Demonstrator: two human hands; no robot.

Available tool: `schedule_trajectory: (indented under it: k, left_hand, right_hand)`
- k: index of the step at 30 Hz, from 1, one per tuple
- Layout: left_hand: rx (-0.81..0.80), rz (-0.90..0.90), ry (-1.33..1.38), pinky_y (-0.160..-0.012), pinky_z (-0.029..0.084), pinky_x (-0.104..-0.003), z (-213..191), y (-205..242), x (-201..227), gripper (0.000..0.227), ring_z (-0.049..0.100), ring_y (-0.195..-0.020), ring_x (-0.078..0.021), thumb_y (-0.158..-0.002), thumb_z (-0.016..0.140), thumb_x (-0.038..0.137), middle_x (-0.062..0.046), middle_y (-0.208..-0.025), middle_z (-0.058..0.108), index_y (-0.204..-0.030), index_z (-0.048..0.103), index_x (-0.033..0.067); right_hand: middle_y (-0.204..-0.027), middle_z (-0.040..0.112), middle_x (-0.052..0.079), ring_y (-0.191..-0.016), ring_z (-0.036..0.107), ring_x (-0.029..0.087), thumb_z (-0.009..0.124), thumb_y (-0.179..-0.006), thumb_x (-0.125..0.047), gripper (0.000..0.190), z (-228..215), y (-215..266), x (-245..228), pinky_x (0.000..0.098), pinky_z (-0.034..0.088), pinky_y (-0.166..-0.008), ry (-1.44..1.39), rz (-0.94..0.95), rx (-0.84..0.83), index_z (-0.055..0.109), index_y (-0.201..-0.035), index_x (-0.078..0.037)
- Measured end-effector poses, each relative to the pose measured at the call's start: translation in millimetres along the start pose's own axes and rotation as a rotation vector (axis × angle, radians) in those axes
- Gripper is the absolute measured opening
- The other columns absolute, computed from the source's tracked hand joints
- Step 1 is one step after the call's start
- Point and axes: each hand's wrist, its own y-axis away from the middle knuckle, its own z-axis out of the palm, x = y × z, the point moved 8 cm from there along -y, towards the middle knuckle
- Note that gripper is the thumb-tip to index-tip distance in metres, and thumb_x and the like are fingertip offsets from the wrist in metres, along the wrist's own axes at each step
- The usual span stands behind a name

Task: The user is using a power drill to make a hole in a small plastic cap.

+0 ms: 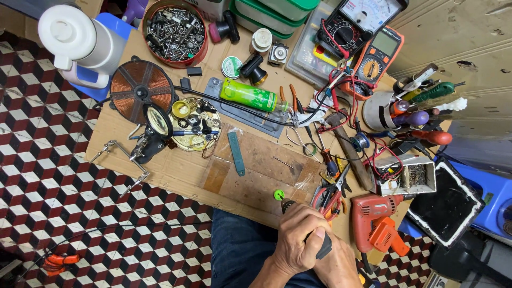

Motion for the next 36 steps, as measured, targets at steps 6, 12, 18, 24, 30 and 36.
schedule_trajectory:
  k: [6, 12, 18, 24, 30, 36]
  left_hand:
    - [-0.003, -0.010, 0.003, -0.086, 0.052, -0.043, -2, -1, -1, 0.021, 0.065, -0.088, -0.0301, -0.098, 0.054, 0.019, -0.011, -0.091, 0.067, -0.088, 0.066, 0.0051]
    - [-0.060, -0.028, -0.017, -0.091, 0.052, -0.043, -2, 4, 2, 0.019, 0.065, -0.094, -0.0303, -0.099, 0.054, 0.018, -0.011, -0.098, 0.068, -0.094, 0.067, 0.0056]
    - [0.171, -0.517, -0.131, -0.100, 0.051, -0.038, -46, 58, -94, 0.031, 0.067, -0.114, -0.0292, -0.105, 0.045, 0.019, -0.012, -0.119, 0.069, -0.128, 0.063, 0.0078]
    - [-0.286, -0.398, -0.609, -0.095, 0.047, -0.047, -23, 53, -154, 0.065, 0.055, -0.112, -0.0372, -0.076, 0.080, 0.006, -0.015, -0.117, 0.058, -0.135, 0.054, 0.0047]
    - [-0.211, -0.283, -0.666, -0.085, 0.054, -0.045, -23, 63, -191, 0.041, 0.063, -0.103, -0.0333, -0.081, 0.081, 0.011, -0.010, -0.106, 0.063, -0.119, 0.065, 0.0157]
    - [-0.152, -0.285, -0.663, -0.080, 0.055, -0.045, -24, 60, -194, 0.036, 0.065, -0.098, -0.0338, -0.077, 0.083, 0.013, -0.009, -0.101, 0.064, -0.111, 0.069, 0.0150]
  right_hand:
    - [-0.100, 0.077, 0.016, -0.100, 0.072, 0.038, 0.069, -0.076, -0.045, 0.045, -7, 3, -10, 0.0477, 0.057, -0.085, 0.017, -0.001, -0.001, 0.068, -0.113, -0.019]
    - [-0.098, 0.077, 0.016, -0.098, 0.072, 0.039, 0.071, -0.077, -0.043, 0.044, -5, 8, -8, 0.0489, 0.057, -0.083, 0.000, -0.022, 0.040, 0.068, -0.113, -0.017]
    - [-0.103, 0.078, 0.016, -0.102, 0.074, 0.035, 0.086, -0.071, -0.033, 0.053, -14, 17, -4, 0.0436, 0.058, -0.086, -0.173, 0.037, 0.076, 0.073, -0.120, -0.018]
    - [-0.101, 0.081, 0.007, -0.092, 0.077, 0.020, 0.077, -0.076, -0.014, 0.039, -25, 29, -24, 0.0348, 0.058, -0.082, -0.479, -0.148, 0.134, 0.074, -0.115, -0.011]
    - [-0.089, 0.081, 0.004, -0.078, 0.072, 0.014, 0.077, -0.079, -0.010, 0.031, -25, 42, -17, 0.0314, 0.059, -0.072, -0.640, -0.059, 0.128, 0.076, -0.110, -0.007]
    - [-0.082, 0.078, 0.008, -0.066, 0.065, 0.019, 0.077, -0.079, -0.006, 0.032, -30, 51, -7, 0.0350, 0.055, -0.061, -0.773, 0.076, 0.112, 0.076, -0.111, -0.008]
